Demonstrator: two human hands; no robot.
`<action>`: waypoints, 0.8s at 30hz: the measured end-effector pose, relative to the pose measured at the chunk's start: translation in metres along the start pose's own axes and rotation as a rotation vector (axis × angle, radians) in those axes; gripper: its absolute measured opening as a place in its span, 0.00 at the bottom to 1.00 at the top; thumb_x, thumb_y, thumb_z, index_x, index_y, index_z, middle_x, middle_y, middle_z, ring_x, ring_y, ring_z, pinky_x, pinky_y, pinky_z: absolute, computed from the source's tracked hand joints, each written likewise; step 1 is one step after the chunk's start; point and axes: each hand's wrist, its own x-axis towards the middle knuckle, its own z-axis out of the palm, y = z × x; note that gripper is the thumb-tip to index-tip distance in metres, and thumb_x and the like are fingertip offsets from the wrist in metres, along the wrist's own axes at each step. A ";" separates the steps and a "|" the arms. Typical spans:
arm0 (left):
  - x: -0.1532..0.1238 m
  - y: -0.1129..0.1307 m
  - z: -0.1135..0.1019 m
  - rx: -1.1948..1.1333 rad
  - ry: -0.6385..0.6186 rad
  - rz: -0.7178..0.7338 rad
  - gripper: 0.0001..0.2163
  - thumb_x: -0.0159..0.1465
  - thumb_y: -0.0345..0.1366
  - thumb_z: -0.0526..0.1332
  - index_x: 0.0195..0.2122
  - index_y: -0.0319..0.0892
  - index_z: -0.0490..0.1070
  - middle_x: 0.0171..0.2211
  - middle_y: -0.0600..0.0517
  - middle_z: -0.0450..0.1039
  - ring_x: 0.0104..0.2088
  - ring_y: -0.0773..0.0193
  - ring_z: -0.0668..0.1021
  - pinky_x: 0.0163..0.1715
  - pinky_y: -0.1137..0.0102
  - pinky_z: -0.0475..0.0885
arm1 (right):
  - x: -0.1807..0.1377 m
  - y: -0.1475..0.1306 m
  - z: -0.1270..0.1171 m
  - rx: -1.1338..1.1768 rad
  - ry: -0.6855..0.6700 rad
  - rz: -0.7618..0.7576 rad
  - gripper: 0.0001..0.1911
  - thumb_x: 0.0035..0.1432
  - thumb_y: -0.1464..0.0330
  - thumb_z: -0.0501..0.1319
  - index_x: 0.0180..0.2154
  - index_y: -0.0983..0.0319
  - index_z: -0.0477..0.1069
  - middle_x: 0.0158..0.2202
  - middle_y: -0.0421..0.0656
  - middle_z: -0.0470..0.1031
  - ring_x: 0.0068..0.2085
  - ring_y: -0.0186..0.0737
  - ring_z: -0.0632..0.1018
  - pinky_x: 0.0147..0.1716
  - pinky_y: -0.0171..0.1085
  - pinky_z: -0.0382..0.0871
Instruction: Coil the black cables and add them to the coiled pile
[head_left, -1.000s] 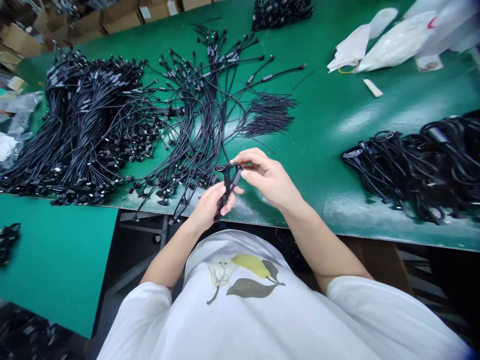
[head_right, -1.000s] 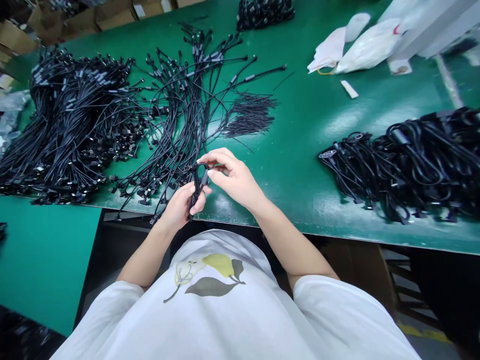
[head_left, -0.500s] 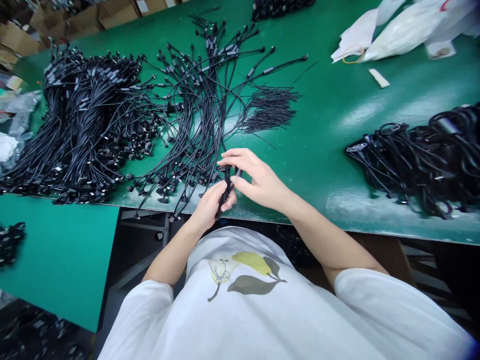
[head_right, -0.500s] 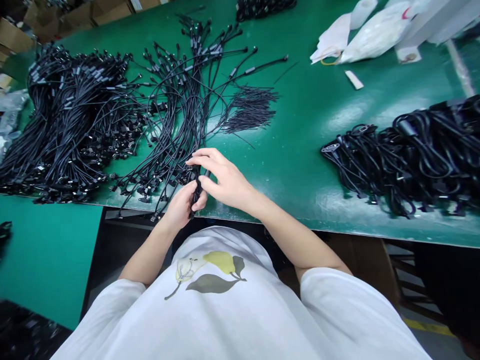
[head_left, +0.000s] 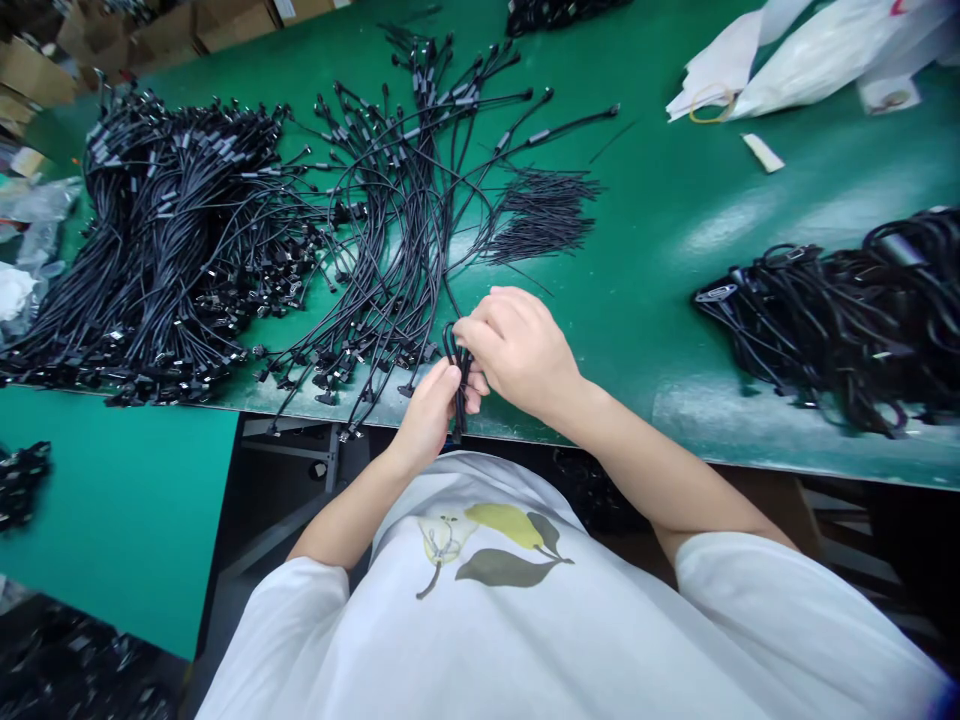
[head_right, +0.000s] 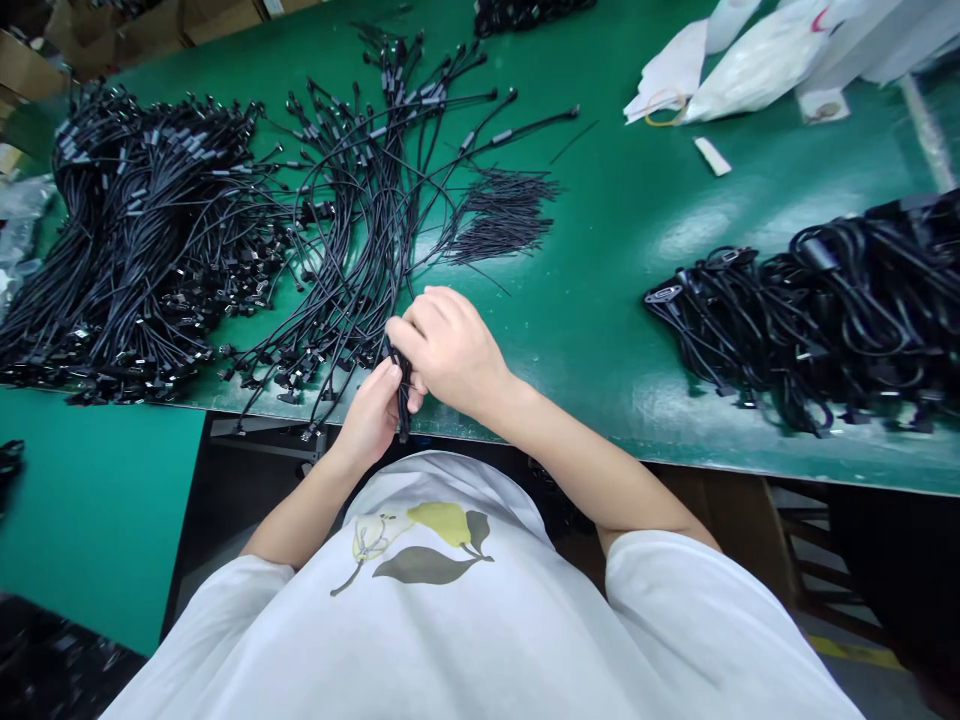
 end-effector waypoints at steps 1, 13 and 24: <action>-0.001 0.001 0.000 0.067 -0.012 0.039 0.13 0.66 0.46 0.57 0.34 0.40 0.66 0.28 0.54 0.66 0.26 0.70 0.67 0.29 0.72 0.64 | 0.002 0.001 -0.001 0.002 0.006 0.031 0.08 0.63 0.67 0.54 0.39 0.59 0.71 0.36 0.46 0.72 0.43 0.46 0.72 0.52 0.54 0.66; -0.005 0.002 -0.001 -0.019 -0.144 -0.061 0.21 0.60 0.56 0.61 0.29 0.39 0.64 0.24 0.55 0.59 0.25 0.70 0.63 0.24 0.72 0.60 | -0.011 -0.004 0.010 0.465 0.067 0.012 0.13 0.67 0.68 0.46 0.41 0.61 0.68 0.41 0.45 0.71 0.42 0.37 0.74 0.44 0.40 0.70; -0.014 -0.008 0.012 -0.147 -0.226 -0.266 0.22 0.58 0.56 0.63 0.30 0.39 0.64 0.19 0.61 0.50 0.18 0.74 0.57 0.20 0.74 0.55 | -0.018 -0.018 0.021 1.319 0.200 0.542 0.12 0.61 0.59 0.60 0.37 0.59 0.62 0.26 0.33 0.62 0.24 0.26 0.66 0.21 0.28 0.61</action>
